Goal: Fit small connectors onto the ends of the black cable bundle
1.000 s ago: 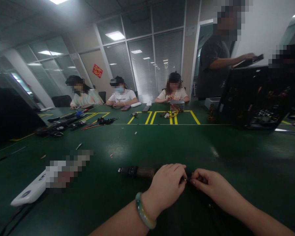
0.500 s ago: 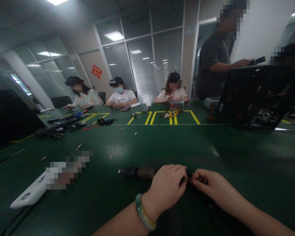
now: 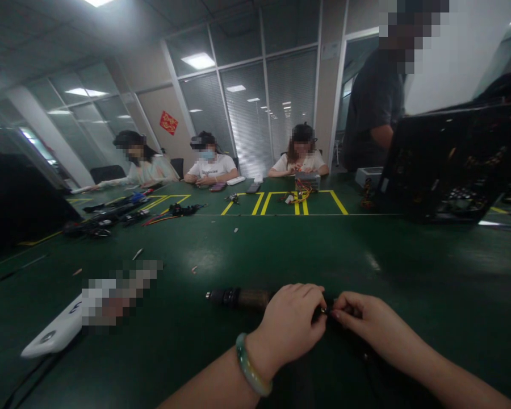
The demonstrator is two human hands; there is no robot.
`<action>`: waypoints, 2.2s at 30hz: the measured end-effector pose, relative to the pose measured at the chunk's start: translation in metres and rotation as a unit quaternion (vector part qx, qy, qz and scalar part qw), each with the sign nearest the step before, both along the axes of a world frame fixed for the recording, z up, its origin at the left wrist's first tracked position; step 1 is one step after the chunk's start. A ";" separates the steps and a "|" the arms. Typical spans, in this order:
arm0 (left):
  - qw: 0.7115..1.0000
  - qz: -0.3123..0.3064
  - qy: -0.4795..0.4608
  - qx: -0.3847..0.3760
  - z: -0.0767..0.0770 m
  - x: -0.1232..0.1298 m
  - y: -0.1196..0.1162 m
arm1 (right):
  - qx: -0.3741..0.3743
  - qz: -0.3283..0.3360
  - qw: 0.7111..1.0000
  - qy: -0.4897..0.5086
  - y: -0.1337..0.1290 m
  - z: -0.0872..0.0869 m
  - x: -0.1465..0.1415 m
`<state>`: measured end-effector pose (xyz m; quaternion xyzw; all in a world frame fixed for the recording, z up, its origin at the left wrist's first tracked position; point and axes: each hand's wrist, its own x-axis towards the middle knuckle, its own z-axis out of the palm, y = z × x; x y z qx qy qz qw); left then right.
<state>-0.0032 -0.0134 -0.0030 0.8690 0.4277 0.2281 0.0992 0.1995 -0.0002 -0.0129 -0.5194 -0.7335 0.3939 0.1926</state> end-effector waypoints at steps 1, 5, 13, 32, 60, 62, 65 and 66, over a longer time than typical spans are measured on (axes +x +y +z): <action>1.000 0.002 0.001 0.001 0.000 0.000 0.000 | 0.001 -0.001 1.000 -0.001 0.000 0.001 0.000; 1.000 0.005 0.001 0.002 -0.001 0.000 0.000 | -0.003 0.001 1.000 -0.003 -0.001 0.003 0.000; 1.000 0.005 -0.017 -0.001 -0.001 0.000 0.002 | 0.000 0.005 1.000 -0.004 0.002 -0.001 0.002; 1.000 -0.002 -0.016 -0.003 -0.004 -0.001 0.002 | 0.003 0.005 1.000 -0.001 0.000 0.001 0.001; 1.000 0.023 -0.001 -0.004 0.003 0.000 -0.003 | 0.009 0.000 1.000 -0.005 -0.001 0.004 -0.001; 1.000 0.022 0.002 -0.006 0.003 0.000 -0.003 | 0.008 -0.001 1.000 -0.005 -0.001 0.004 -0.001; 1.000 0.015 0.013 -0.002 0.002 0.000 -0.002 | 0.007 0.000 1.000 -0.003 -0.001 0.002 -0.001; 1.000 0.013 0.017 0.000 0.001 0.000 -0.001 | 0.006 0.000 1.000 -0.004 0.000 0.001 -0.001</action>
